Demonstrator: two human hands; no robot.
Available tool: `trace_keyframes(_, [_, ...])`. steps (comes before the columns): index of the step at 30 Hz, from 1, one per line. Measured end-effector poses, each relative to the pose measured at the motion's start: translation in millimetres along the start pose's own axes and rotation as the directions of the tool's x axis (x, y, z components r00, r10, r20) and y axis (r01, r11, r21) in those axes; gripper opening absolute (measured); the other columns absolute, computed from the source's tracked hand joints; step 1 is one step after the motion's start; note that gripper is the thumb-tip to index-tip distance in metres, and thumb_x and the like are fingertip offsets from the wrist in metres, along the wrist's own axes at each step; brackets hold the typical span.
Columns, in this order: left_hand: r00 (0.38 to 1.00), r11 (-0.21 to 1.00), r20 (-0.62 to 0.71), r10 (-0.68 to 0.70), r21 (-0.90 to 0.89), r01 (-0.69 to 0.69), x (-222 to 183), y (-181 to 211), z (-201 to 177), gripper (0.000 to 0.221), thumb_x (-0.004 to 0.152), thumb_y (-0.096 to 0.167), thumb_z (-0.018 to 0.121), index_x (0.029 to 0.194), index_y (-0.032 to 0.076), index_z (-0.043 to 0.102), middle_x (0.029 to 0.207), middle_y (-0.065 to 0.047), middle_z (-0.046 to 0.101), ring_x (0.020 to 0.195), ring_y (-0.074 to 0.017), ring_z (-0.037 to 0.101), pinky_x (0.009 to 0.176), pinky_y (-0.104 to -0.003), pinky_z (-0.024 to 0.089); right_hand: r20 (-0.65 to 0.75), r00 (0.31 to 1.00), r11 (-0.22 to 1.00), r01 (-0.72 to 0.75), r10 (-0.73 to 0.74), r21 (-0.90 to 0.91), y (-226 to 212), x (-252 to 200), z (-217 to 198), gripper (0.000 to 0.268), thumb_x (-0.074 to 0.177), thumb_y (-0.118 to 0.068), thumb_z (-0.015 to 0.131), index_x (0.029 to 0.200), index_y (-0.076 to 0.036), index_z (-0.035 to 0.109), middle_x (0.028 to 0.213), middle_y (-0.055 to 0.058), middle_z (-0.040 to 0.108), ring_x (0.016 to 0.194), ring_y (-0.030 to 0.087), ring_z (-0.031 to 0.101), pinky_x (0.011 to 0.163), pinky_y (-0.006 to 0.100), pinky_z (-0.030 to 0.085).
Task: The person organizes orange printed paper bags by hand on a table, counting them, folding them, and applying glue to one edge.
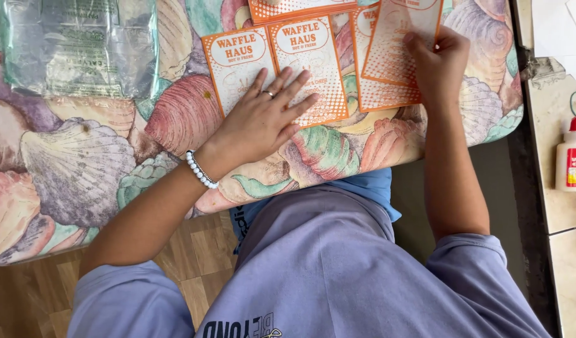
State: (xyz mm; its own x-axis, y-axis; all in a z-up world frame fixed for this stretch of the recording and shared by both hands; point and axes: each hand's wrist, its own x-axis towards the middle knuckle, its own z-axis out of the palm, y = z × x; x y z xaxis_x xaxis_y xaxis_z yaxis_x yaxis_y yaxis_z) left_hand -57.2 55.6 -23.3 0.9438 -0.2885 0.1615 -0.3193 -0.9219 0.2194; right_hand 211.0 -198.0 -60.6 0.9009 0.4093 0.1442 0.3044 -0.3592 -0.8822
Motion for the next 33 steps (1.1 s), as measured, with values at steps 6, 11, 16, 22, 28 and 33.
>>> trace_keyframes(6, [0.998, 0.999, 0.051, -0.035, -0.025, 0.037, -0.9, -3.3, 3.7, 0.057, 0.108, 0.038, 0.044, 0.161, 0.016, 0.037, 0.168, -0.018, 0.022, 0.154, -0.0396, 0.022, 0.124, -0.059, 0.016, 0.001, 1.0, 0.999, 0.0, 0.0, 0.034, -12.2, -12.7, 12.0, 0.042, 0.105, -0.005, 0.076, 0.074, -0.013, 0.049, 0.073, -0.007, 0.046, 0.072, 0.007, 0.038, 0.062, 0.028, 0.03])
trace_keyframes(11, [1.0, 1.0, 0.018, -0.016, 0.005, 0.016, 4.0, 4.8, -5.5, 0.055, 0.106, 0.03, 0.049, 0.157, 0.012, 0.043, 0.166, -0.021, 0.026, 0.152, -0.0444, 0.025, 0.12, -0.066, 0.019, -0.082, 0.994, 0.994, 0.066, -0.073, -0.084, -13.2, -12.5, 10.9, 0.061, 0.104, -0.001, 0.079, 0.068, -0.016, 0.032, 0.068, -0.008, 0.026, 0.068, 0.008, 0.021, 0.061, 0.029, 0.015])
trace_keyframes(16, [0.996, 0.997, 0.073, 0.041, -0.062, -0.036, 35.4, 20.9, -3.3, 0.057, 0.108, 0.036, 0.046, 0.159, 0.012, 0.037, 0.167, -0.019, 0.021, 0.154, -0.0409, 0.019, 0.124, -0.06, 0.012, -0.069, 0.996, 0.998, 0.054, -0.055, -0.023, -5.8, -7.3, 7.6, 0.05, 0.105, -0.002, 0.081, 0.071, -0.013, 0.046, 0.069, -0.008, 0.035, 0.067, 0.007, 0.028, 0.06, 0.028, 0.021])
trace_keyframes(22, [0.989, 0.989, 0.028, 0.144, -0.01, -0.144, 68.7, 21.9, 21.4, 0.054, 0.107, 0.037, 0.047, 0.158, 0.018, 0.041, 0.165, -0.017, 0.029, 0.151, -0.0417, 0.028, 0.122, -0.063, 0.017, -0.003, 0.995, 0.994, 0.101, -0.101, -0.033, 0.2, 11.2, -34.0, 0.023, 0.108, -0.001, 0.078, 0.091, -0.008, 0.063, 0.086, -0.001, 0.066, 0.075, 0.01, 0.055, 0.061, 0.03, 0.041])
trace_keyframes(28, [0.985, 0.986, 0.047, 0.164, -0.004, -0.164, 67.2, 12.3, 23.1, 0.055, 0.107, 0.045, 0.041, 0.157, 0.023, 0.042, 0.166, -0.014, 0.031, 0.153, -0.038, 0.025, 0.12, -0.065, 0.014, 0.061, 0.998, 0.995, -0.038, 0.033, 0.088, -10.9, 10.6, -32.8, 0.006, 0.102, -0.008, 0.071, 0.106, -0.005, 0.068, 0.105, 0.003, 0.076, 0.093, 0.013, 0.071, 0.074, 0.031, 0.061])
trace_keyframes(33, [0.981, 0.981, 0.021, 0.193, 0.001, -0.193, 61.7, 8.8, 17.0, 0.052, 0.109, 0.042, 0.04, 0.155, 0.021, 0.045, 0.164, -0.015, 0.035, 0.152, -0.0388, 0.03, 0.12, -0.066, 0.017, 0.117, 0.987, 0.993, 0.109, -0.113, 0.04, -0.2, 9.0, -33.5, 0.015, 0.106, -0.015, 0.068, 0.114, -0.002, 0.065, 0.111, 0.008, 0.074, 0.1, 0.018, 0.07, 0.077, 0.035, 0.059])
